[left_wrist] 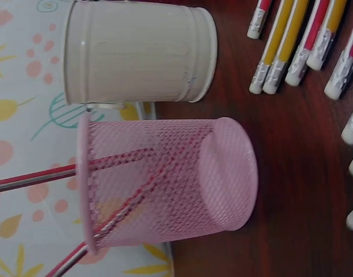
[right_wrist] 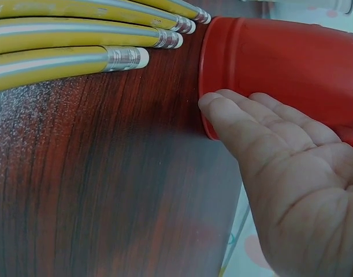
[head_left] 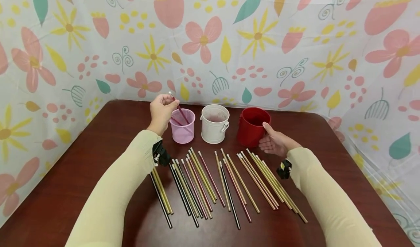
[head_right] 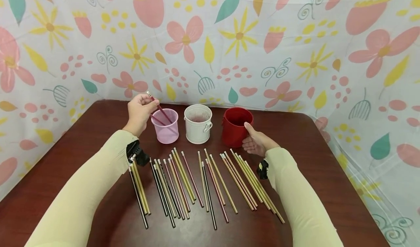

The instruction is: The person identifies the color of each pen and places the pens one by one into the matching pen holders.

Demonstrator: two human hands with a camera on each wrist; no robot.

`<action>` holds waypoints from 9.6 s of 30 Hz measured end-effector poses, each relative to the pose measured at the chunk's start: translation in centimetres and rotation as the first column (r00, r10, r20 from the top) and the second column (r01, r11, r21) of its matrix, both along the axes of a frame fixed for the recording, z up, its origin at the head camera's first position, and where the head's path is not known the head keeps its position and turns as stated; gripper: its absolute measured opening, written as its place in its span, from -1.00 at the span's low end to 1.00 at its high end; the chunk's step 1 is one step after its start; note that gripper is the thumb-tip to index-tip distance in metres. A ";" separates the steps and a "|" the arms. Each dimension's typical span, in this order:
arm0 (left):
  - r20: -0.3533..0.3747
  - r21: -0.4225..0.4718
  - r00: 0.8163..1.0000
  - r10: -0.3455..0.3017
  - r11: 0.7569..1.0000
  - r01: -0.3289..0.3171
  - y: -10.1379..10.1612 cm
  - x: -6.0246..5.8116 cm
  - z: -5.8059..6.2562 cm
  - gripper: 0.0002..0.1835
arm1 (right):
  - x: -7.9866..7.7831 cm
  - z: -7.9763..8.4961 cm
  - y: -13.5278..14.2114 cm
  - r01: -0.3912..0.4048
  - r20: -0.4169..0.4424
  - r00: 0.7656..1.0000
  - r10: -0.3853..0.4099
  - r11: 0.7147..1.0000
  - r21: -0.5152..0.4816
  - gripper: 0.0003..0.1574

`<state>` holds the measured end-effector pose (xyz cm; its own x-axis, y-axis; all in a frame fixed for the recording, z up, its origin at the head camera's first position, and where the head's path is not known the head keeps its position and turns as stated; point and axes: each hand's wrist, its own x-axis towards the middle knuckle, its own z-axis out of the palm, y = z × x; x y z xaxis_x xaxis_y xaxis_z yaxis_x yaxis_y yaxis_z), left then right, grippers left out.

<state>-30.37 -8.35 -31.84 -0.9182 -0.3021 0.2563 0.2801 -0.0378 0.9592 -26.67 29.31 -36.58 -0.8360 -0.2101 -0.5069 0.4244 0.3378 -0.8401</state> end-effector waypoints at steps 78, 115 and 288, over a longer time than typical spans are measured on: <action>0.473 -0.147 0.855 -0.210 0.939 0.312 -4.2 2.0 -5.2 -0.60 | 0.2 0.1 -0.4 0.056 -0.031 0.998 -0.056 0.998 0.003 0.31; 0.779 -0.585 0.615 -0.121 0.209 0.783 1.7 5.7 -7.2 -0.71 | 0.2 0.0 -0.7 0.088 -0.036 0.996 -0.087 0.996 0.008 0.23; 0.788 -0.518 0.581 -0.206 0.288 0.805 -8.8 8.2 -6.7 -0.86 | 0.1 -0.4 0.0 0.037 -0.004 0.999 -0.038 0.999 -0.035 0.32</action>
